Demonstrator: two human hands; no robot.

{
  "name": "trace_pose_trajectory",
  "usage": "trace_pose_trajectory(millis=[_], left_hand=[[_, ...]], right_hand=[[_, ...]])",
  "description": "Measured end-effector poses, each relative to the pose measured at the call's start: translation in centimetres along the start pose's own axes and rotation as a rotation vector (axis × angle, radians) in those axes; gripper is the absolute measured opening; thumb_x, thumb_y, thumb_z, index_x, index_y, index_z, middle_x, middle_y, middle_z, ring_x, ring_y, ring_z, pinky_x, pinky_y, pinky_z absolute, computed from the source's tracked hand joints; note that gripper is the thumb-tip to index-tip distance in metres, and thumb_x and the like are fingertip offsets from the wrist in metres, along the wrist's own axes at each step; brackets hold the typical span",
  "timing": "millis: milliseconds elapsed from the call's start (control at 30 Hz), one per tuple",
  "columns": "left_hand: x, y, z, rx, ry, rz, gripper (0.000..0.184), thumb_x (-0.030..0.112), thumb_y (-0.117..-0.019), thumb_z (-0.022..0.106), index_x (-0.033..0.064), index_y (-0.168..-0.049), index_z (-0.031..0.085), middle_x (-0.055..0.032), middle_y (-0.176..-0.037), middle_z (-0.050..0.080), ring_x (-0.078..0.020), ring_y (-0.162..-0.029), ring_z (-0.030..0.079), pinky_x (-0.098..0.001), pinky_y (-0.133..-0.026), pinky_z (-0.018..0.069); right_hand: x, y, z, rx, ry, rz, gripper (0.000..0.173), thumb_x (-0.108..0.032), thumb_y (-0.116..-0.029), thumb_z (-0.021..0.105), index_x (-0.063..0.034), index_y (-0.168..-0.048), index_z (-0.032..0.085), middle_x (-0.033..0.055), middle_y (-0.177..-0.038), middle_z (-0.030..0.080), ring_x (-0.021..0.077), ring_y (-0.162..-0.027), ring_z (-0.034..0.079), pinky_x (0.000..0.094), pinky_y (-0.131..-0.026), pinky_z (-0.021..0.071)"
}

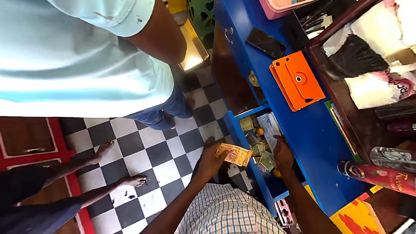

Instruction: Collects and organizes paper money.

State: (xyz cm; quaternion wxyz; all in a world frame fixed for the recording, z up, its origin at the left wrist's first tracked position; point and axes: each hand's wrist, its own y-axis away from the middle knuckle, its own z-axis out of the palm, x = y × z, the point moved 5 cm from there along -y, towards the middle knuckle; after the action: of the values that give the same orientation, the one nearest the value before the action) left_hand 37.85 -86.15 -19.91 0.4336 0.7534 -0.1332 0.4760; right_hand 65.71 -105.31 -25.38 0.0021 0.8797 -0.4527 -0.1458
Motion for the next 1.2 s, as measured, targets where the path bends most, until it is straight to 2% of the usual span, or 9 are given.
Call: trace_pose_trajectory(millis=[133, 333, 433, 567, 733, 900, 967, 1067, 1200], left_hand=[[-1.4, 0.7, -1.5, 0.038, 0.015, -0.013, 0.024, 0.019, -0.0981, 0.07, 0.0054, -0.118, 0.069, -0.009, -0.099, 0.074, -0.0196, -0.084, 0.073, -0.0413, -0.077, 0.0631], [-1.1, 1.3, -2.9, 0.079, -0.009, 0.018, 0.018, 0.015, -0.0969, 0.07, 0.0057, -0.113, 0.071, -0.0064, -0.092, 0.075, -0.0162, -0.078, 0.072, -0.0347, -0.071, 0.0621], [-0.7, 1.3, -2.6, 0.091, -0.002, 0.046, 0.017, 0.014, -0.0961, 0.071, 0.0048, -0.11, 0.072, -0.007, -0.092, 0.075, -0.0171, -0.079, 0.073, -0.0357, -0.072, 0.0629], [0.1, 1.1, -1.5, 0.059, -0.039, 0.054, 0.019, 0.014, -0.0953, 0.072, 0.0042, -0.112, 0.072, -0.007, -0.094, 0.075, -0.016, -0.079, 0.073, -0.0338, -0.071, 0.0625], [1.8, 1.1, 0.3, 0.023, -0.088, 0.099, 0.035, 0.013, -0.0916, 0.075, 0.0046, -0.125, 0.066, -0.0066, -0.101, 0.076, -0.0146, -0.089, 0.074, -0.0337, -0.08, 0.0633], [3.7, 1.2, 1.7, 0.025, -0.166, 0.15, 0.035, 0.015, -0.0905, 0.077, 0.0054, -0.122, 0.067, -0.0042, -0.099, 0.076, -0.0121, -0.088, 0.074, -0.0316, -0.079, 0.0629], [4.4, 1.2, 2.5, 0.009, -0.207, 0.17, 0.031, 0.017, -0.0913, 0.076, 0.0051, -0.12, 0.068, -0.0041, -0.098, 0.076, -0.0117, -0.086, 0.073, -0.0313, -0.077, 0.0623], [5.2, 1.2, 3.7, -0.015, -0.258, 0.195, 0.026, 0.02, -0.0931, 0.074, 0.0059, -0.115, 0.071, -0.0032, -0.096, 0.076, -0.0109, -0.083, 0.072, -0.0301, -0.075, 0.0613], [5.9, 1.0, 5.3, -0.084, -0.269, 0.219, 0.022, 0.021, -0.0956, 0.07, 0.0058, -0.112, 0.072, -0.0021, -0.094, 0.075, -0.0093, -0.081, 0.072, -0.0274, -0.075, 0.0608]], right_hand=[[0.2, -0.1, 1.0, -0.124, -0.041, -0.162, 0.022, -0.008, -0.0931, 0.073, -0.0109, -0.114, 0.076, 0.0185, -0.12, 0.063, 0.0369, -0.108, 0.064, 0.0558, -0.089, 0.0562], [-0.5, 1.2, 1.2, -0.16, -0.066, 0.077, 0.026, -0.015, -0.1021, 0.059, -0.0108, -0.125, 0.072, 0.0222, -0.125, 0.064, 0.0414, -0.108, 0.066, 0.0605, -0.09, 0.0558], [-0.5, 4.2, 1.6, -0.254, -0.223, -0.071, 0.02, -0.019, -0.1008, 0.062, -0.0073, -0.111, 0.076, 0.0178, -0.113, 0.07, 0.0349, -0.104, 0.069, 0.0557, -0.092, 0.0563], [-0.3, 8.0, 3.2, -0.483, -0.158, -0.234, 0.037, -0.012, -0.0925, 0.069, -0.0145, -0.129, 0.069, 0.0159, -0.128, 0.065, 0.0351, -0.117, 0.063, 0.0548, -0.099, 0.0521], [1.2, 9.0, 1.7, -0.333, -0.232, -0.026, 0.017, -0.01, -0.0968, 0.063, -0.0043, -0.11, 0.073, 0.0169, -0.112, 0.071, 0.0338, -0.108, 0.067, 0.0531, -0.097, 0.0534], [2.2, 9.7, -2.0, -0.113, -0.539, 0.149, 0.021, -0.007, -0.0983, 0.064, -0.004, -0.117, 0.074, 0.0173, -0.11, 0.072, 0.0332, -0.105, 0.069, 0.0546, -0.097, 0.0538], [2.5, 9.9, -2.8, -0.076, -0.576, 0.188, 0.016, -0.016, -0.0976, 0.069, -0.0035, -0.103, 0.077, 0.0162, -0.104, 0.073, 0.0318, -0.1, 0.07, 0.0549, -0.093, 0.0543], [2.4, 10.2, -3.7, -0.112, -0.63, 0.341, 0.032, -0.032, -0.0951, 0.075, -0.0011, -0.09, 0.073, 0.0139, -0.083, 0.067, 0.0287, -0.078, 0.064, 0.0514, -0.076, 0.0535], [1.0, 11.0, -3.4, -0.076, -1.038, 0.442, 0.041, -0.032, -0.0919, 0.078, -0.0035, -0.07, 0.057, 0.0053, -0.059, 0.05, 0.0162, -0.053, 0.047, 0.0342, -0.052, 0.0416]])
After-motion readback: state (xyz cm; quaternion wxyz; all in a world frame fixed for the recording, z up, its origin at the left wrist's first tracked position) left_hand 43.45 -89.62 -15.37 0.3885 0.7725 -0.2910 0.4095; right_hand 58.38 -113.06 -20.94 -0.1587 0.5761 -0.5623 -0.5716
